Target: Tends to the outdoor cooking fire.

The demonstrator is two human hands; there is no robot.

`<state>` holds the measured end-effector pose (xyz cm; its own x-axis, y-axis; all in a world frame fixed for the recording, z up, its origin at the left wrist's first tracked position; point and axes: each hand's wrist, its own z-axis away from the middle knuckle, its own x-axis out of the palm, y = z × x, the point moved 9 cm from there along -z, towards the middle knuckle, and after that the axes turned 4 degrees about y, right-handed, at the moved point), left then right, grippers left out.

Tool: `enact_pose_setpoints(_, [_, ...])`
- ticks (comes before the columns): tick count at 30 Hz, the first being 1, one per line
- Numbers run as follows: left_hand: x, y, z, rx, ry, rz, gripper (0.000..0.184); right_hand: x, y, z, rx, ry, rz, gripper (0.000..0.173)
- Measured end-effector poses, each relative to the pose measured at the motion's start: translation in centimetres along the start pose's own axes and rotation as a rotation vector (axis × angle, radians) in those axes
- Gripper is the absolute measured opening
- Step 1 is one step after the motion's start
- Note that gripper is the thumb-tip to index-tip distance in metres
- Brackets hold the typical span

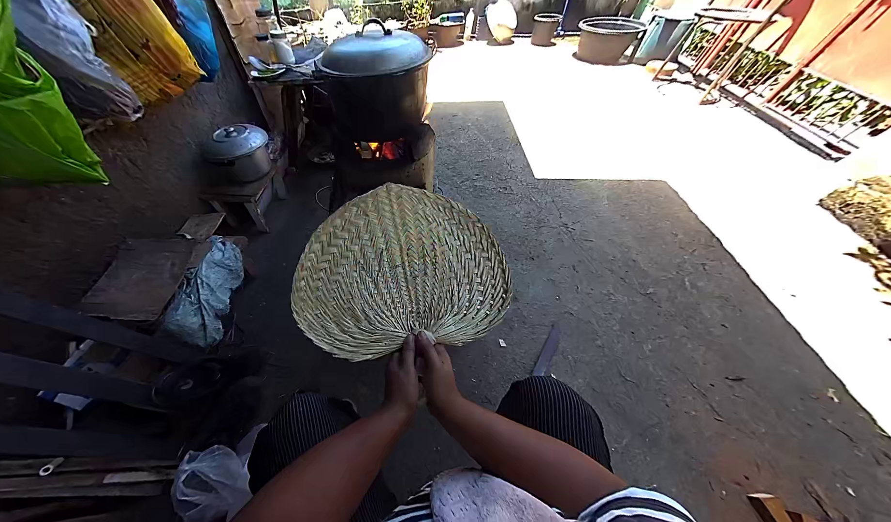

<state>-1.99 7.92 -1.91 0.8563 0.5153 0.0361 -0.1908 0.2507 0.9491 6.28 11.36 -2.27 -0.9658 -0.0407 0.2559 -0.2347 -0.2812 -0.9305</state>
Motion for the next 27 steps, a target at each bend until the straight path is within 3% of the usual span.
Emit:
enact_pose_setpoints(3, [0.0, -1.3, 0.0, -0.142, 0.016, -0.034, 0.051, -0.5, 1.5, -0.1, 0.115, 0.049, 0.022, 0.039])
enact_pose_setpoints(5, [-0.2, -0.9, 0.5, -0.136, 0.029, -0.009, 0.051, -0.2, 1.3, 0.1, 0.099, 0.023, 0.022, 0.037])
enact_pose_setpoints(10, [-1.9, 0.4, 1.1, -0.055, 0.032, 0.150, 0.051, 1.8, -0.7, 1.1, -0.109, -0.146, 0.053, 0.033])
enact_pose_setpoints(14, [-4.9, 2.0, 1.7, -0.040, 0.194, 0.209, 0.049, 3.6, 1.0, 1.4, -0.084, -0.342, 0.017, 0.049])
enact_pose_setpoints(17, [-7.9, 3.1, 0.9, -0.045, 0.319, 0.289, 0.043, 3.0, 4.0, 0.5, 0.095, -0.267, 0.038, 0.059])
enact_pose_setpoints(20, [-10.3, 2.7, 0.4, -0.106, 0.368, 0.393, 0.045, 1.3, 4.9, -1.2, 0.225, -0.061, 0.100, 0.039])
enact_pose_setpoints(23, [-11.3, 2.1, 0.9, -0.161, 0.340, 0.469, 0.045, 1.0, 3.5, -3.0, 0.211, 0.009, 0.150, 0.024])
enact_pose_setpoints(27, [-11.9, 2.1, 1.4, -0.202, 0.299, 0.486, 0.047, 0.9, -0.4, -5.7, 0.096, 0.088, 0.176, 0.024])
